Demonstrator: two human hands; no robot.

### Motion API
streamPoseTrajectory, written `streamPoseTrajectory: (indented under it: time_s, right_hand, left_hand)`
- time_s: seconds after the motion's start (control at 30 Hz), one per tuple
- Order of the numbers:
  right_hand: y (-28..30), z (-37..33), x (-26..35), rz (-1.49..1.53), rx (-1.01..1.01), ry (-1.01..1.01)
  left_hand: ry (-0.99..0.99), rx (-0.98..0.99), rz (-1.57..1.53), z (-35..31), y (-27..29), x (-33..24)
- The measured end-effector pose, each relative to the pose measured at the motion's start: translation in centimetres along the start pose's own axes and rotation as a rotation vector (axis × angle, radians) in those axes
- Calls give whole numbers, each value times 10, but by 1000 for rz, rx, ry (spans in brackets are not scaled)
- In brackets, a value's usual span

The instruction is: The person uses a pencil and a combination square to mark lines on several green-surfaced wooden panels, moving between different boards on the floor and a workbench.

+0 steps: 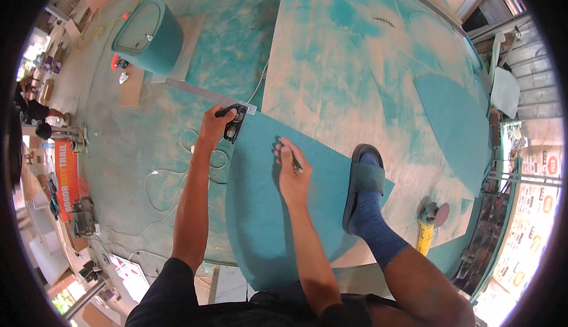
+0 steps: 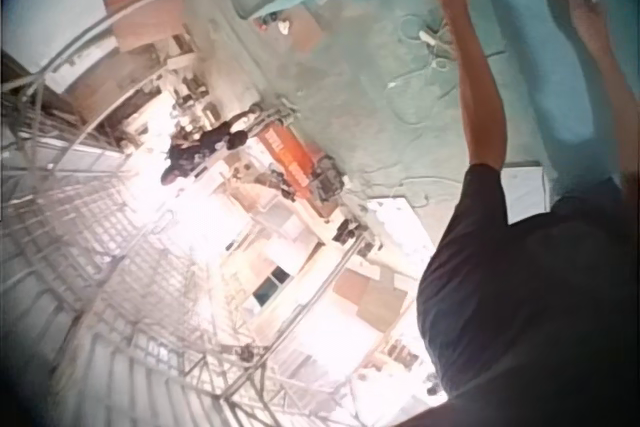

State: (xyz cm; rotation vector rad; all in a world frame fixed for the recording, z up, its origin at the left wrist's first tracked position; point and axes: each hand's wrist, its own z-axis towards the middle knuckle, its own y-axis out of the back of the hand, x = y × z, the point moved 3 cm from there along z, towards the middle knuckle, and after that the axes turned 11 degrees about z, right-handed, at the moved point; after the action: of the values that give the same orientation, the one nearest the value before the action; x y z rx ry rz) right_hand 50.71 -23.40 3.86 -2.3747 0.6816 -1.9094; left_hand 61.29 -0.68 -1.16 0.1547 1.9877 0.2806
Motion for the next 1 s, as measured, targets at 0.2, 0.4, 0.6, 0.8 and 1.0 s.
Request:
streamPoseTrajectory:
  time_s: [0.2, 0.4, 0.6, 0.8, 1.0]
  right_hand:
    - [-45, 44, -21, -304, 103, 225]
    - [-61, 63, -34, -323, 126, 249]
    - [-62, 69, -40, -381, 129, 298]
    - [-64, 70, -39, -449, 168, 257]
    - [-65, 73, -40, -479, 163, 328]
  left_hand:
    - [-54, -21, -16, 12, -1, 19]
    - [-84, -43, 52, 12, 4, 19]
    - [-127, -54, 31, 12, 0, 19]
    - [-119, -41, 55, 15, 5, 22]
    - [-94, -28, 56, 6, 4, 6]
